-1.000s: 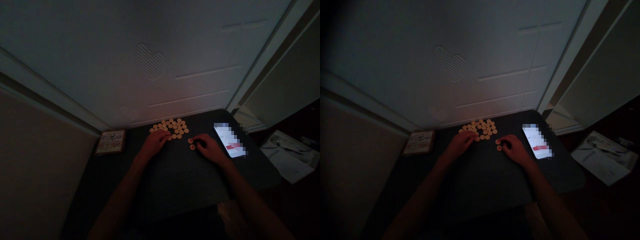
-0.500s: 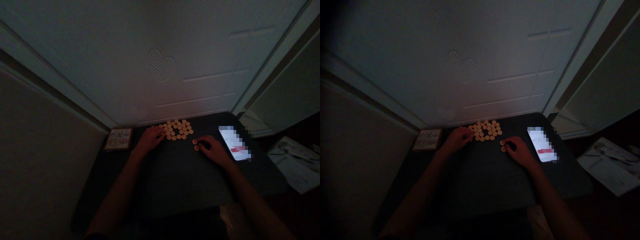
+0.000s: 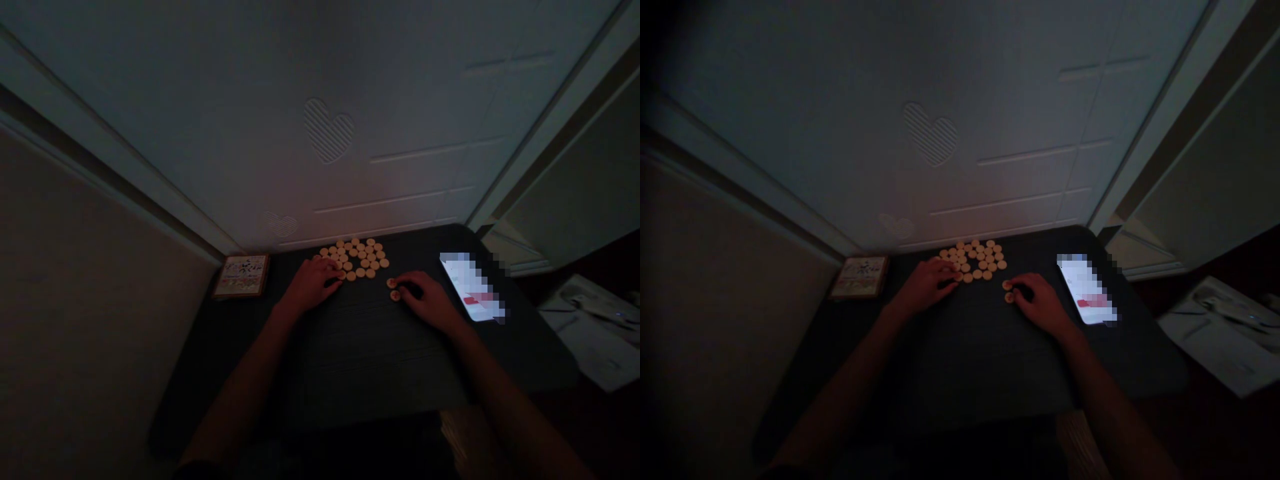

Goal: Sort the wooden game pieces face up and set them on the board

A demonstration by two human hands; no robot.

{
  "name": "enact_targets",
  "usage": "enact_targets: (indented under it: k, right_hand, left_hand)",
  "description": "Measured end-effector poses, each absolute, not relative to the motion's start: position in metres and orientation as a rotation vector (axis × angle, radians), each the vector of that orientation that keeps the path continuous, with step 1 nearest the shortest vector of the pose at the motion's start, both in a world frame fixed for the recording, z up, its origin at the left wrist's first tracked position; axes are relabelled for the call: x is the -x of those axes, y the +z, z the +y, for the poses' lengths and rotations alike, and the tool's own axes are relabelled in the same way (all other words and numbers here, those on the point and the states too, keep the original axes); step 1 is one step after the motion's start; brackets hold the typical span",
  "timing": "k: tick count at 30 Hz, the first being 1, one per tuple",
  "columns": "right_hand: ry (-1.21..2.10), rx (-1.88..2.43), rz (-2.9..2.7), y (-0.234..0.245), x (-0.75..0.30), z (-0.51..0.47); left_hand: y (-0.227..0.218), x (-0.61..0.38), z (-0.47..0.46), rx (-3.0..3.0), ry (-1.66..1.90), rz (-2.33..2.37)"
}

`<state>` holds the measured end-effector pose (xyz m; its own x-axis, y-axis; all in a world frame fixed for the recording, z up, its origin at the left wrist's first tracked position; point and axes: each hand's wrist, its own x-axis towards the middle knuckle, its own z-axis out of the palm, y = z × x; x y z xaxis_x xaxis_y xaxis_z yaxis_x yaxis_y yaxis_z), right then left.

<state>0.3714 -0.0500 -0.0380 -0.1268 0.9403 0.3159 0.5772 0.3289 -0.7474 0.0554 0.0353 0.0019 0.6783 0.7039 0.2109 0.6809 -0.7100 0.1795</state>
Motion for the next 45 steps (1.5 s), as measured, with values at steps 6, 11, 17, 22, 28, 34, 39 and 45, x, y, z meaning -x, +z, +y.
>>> enact_targets:
  k: [6, 11, 17, 22, 28, 34, 39, 45]
  right_hand:
    - [0.597, 1.361, -1.804, -0.037, -0.371, -0.051]
    - [0.608, 1.367, -1.807, -0.035, -0.371, -0.051]
    - [0.599, 1.379, -1.804, -0.036, -0.370, -0.051]
    - [0.584, 1.424, -1.766, -0.040, -0.371, -0.051]
    - [0.585, 1.417, -1.771, -0.037, -0.369, -0.051]
    - [0.593, 1.407, -1.781, -0.036, -0.369, -0.051]
    - [0.582, 1.388, -1.801, -0.036, -0.370, -0.051]
    - [0.578, 1.382, -1.799, -0.034, -0.368, -0.051]
  left_hand:
    - [0.004, -0.049, 0.016, -2.843, 0.382, 1.107]
    - [-0.004, -0.043, -0.002, -2.824, 0.369, 1.077]
    - [-0.006, -0.049, -0.018, -2.768, 0.411, 1.013]
    - [0.003, -0.065, -0.030, -2.630, 0.348, 0.920]
    - [0.012, -0.085, -0.044, -2.124, 0.414, 0.890]
    - [0.007, -0.089, -0.037, -1.537, 0.576, 0.750]
    - [0.004, -0.088, -0.034, -1.347, 0.612, 0.723]
    - [0.015, -0.090, -0.036, -1.261, 0.573, 0.755]
